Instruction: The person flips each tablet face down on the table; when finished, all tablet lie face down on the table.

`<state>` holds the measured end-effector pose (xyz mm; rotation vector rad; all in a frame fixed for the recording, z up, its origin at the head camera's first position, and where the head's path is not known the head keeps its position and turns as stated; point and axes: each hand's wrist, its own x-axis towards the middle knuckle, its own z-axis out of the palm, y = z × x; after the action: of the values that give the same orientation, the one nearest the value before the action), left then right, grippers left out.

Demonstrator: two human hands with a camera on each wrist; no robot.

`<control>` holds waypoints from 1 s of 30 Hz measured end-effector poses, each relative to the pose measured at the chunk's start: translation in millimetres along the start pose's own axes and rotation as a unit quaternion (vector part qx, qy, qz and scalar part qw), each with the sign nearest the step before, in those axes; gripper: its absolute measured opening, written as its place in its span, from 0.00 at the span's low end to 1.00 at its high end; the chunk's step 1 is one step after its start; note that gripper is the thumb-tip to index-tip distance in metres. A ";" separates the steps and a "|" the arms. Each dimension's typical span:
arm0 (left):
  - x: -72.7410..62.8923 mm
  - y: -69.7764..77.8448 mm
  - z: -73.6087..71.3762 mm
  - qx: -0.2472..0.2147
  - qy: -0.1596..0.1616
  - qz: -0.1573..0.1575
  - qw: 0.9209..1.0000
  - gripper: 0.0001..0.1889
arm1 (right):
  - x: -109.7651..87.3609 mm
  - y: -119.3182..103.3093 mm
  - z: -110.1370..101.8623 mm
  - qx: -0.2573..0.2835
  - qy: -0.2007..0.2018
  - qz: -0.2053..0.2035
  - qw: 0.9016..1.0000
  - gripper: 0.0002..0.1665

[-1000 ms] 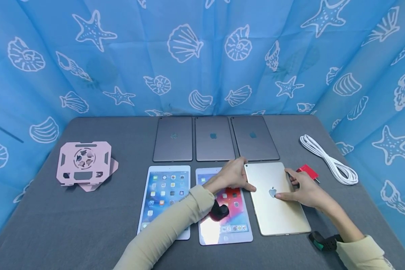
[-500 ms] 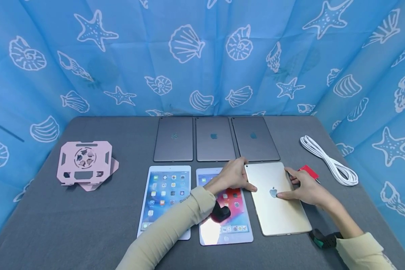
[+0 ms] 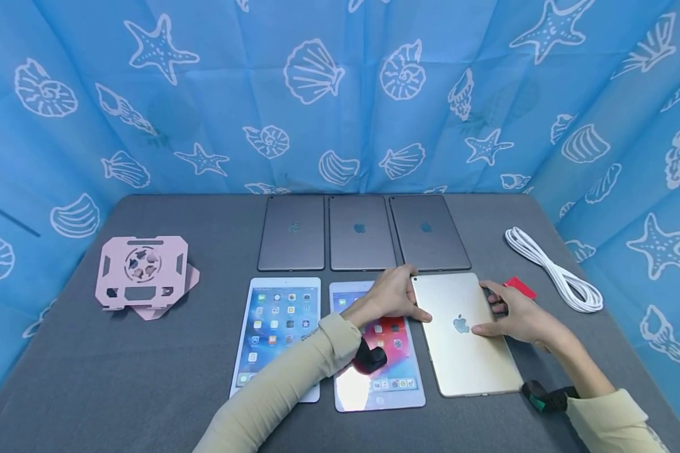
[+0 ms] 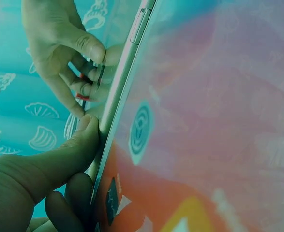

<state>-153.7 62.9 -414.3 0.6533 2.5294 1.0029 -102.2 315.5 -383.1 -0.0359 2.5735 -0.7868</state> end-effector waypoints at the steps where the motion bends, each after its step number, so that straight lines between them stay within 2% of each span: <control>1: 0.2 -0.2 0.1 0.001 -0.001 0.002 1.000 0.43 | -0.5 -0.1 0.1 -0.001 0.000 0.002 1.000 0.65; 9: 0.0 -2.3 -1.4 0.004 -0.012 0.019 1.000 0.46 | -1.9 -0.5 -0.9 0.000 -0.001 0.004 1.000 0.64; 15: -5.0 -8.5 -9.3 -0.026 -0.044 0.061 0.997 0.44 | -2.4 0.4 -0.7 -0.003 0.002 -0.014 1.000 0.63; 18: -10.9 -13.7 -17.5 -0.054 -0.078 0.090 0.991 0.42 | -4.6 -1.7 1.0 -0.022 0.021 -0.029 0.999 0.62; 22: -22.6 -23.0 -32.3 -0.051 -0.111 0.136 0.983 0.38 | -8.5 -10.2 5.6 -0.042 0.057 -0.055 0.996 0.57; 26: -37.4 -37.7 -48.7 -0.014 -0.114 0.166 0.979 0.36 | -11.4 -25.1 9.5 -0.043 0.073 -0.080 0.993 0.54; 30: -51.9 -53.2 -66.4 0.016 -0.103 0.167 0.980 0.37 | -13.9 -40.9 13.9 -0.030 0.082 -0.106 0.991 0.51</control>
<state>-156.7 -35.5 -398.6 1.1580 2.3049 0.9421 -88.0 276.1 -365.7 -0.2770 2.7822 -0.8183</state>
